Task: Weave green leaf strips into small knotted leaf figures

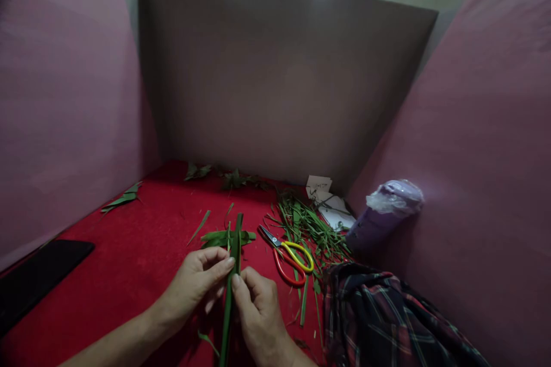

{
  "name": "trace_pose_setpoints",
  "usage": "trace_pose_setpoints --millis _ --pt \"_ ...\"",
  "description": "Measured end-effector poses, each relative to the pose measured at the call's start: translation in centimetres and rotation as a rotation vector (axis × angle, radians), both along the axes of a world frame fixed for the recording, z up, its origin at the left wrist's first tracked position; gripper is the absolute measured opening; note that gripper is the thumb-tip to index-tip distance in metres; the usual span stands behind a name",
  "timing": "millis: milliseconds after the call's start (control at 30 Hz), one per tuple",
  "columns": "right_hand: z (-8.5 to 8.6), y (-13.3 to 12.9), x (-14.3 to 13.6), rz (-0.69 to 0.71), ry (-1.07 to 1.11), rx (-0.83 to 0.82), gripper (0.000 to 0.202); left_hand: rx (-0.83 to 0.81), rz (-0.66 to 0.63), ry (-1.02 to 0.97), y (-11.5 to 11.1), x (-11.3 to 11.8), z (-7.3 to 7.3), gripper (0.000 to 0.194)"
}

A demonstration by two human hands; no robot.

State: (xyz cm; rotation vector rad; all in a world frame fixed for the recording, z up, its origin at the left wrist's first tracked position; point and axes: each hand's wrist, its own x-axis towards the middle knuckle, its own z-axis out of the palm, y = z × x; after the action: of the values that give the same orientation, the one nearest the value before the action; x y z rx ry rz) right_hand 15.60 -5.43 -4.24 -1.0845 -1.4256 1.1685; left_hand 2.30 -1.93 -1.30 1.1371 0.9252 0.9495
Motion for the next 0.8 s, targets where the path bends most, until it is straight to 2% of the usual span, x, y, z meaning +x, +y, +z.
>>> trace_pose_setpoints --millis 133,267,367,467,667,800 --pt "-0.2 0.2 0.1 0.042 0.053 -0.043 0.033 -0.060 -0.082 -0.137 0.1 -0.1 -0.4 0.028" --pt "-0.5 0.0 0.1 -0.055 -0.097 0.040 0.031 -0.012 -0.050 -0.063 -0.2 0.3 -0.4 0.030" --pt "-0.4 -0.3 -0.1 -0.058 -0.116 0.074 0.030 -0.007 -0.054 -0.008 -0.2 0.3 -0.5 0.029" --pt "0.0 -0.4 0.0 -0.059 -0.039 0.021 0.032 -0.067 -0.091 -0.048 0.2 0.0 -0.7 0.028" --pt "0.6 0.1 0.3 -0.088 0.138 -0.079 0.033 -0.163 -0.040 -0.169 0.8 -0.5 -0.4 0.022" --pt "0.8 0.4 0.2 -0.065 0.253 -0.165 0.034 -0.205 -0.093 -0.226 0.9 -0.6 -0.3 0.020"
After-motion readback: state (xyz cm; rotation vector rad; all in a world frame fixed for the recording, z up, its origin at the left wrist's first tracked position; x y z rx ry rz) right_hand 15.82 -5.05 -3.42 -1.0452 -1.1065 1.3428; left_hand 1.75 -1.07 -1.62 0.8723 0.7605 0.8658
